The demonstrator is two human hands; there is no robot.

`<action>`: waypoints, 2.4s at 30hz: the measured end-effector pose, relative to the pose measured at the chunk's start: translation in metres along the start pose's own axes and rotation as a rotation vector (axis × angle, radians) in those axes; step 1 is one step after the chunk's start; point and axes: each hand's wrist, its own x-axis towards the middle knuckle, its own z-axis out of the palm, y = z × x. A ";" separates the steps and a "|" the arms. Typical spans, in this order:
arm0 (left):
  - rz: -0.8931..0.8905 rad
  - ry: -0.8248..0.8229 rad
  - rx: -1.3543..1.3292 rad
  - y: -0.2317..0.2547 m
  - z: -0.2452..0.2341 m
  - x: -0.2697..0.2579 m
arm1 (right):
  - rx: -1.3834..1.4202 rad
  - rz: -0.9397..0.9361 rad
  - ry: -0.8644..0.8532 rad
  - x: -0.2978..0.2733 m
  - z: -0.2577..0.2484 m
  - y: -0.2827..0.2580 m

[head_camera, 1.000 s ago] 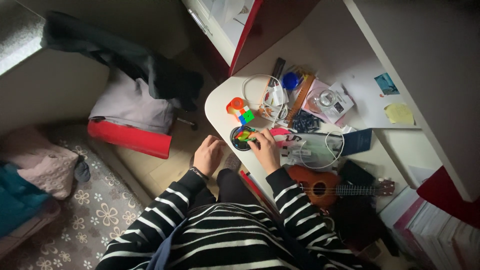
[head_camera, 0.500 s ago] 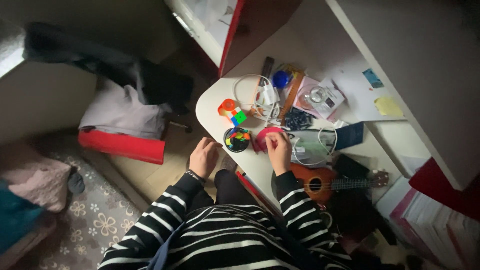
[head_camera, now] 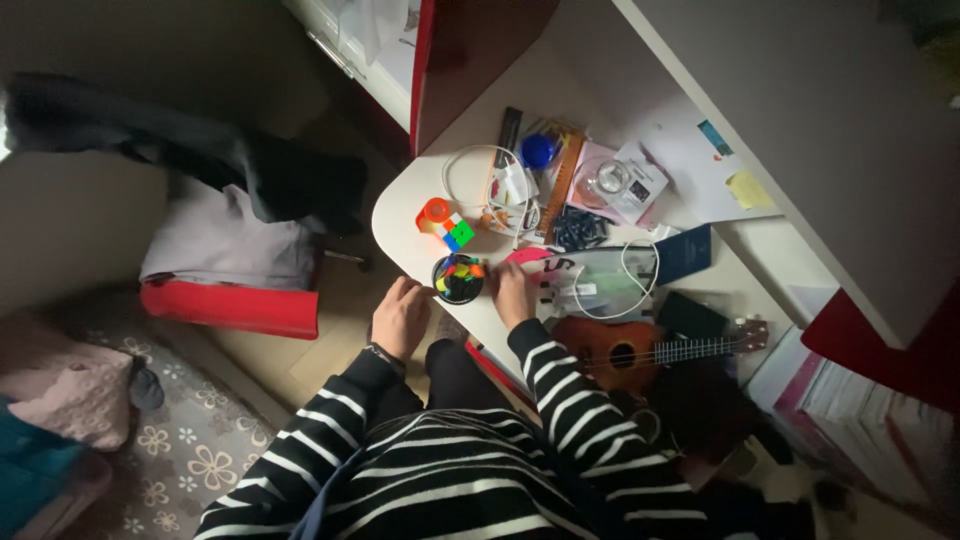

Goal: The person organizes a cluttered desk by picking up and arranging various items. They handle a power bank, a notebook, highlighters, a Rubik's cube, and a white cable, placing them into a pen holder or on a shelf.

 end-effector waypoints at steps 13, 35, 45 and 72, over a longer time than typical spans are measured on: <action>-0.011 -0.003 0.016 -0.005 -0.005 -0.001 | 1.003 0.872 -0.302 0.030 -0.025 -0.044; -0.075 -0.059 -0.084 -0.014 0.011 0.000 | 0.501 -0.278 0.127 -0.028 -0.209 -0.126; -0.117 -0.149 -0.120 -0.009 0.005 -0.003 | 0.372 -0.353 0.111 -0.013 -0.164 -0.123; -0.133 -0.202 -0.053 -0.003 -0.001 0.000 | 0.259 0.084 0.183 -0.027 -0.141 -0.011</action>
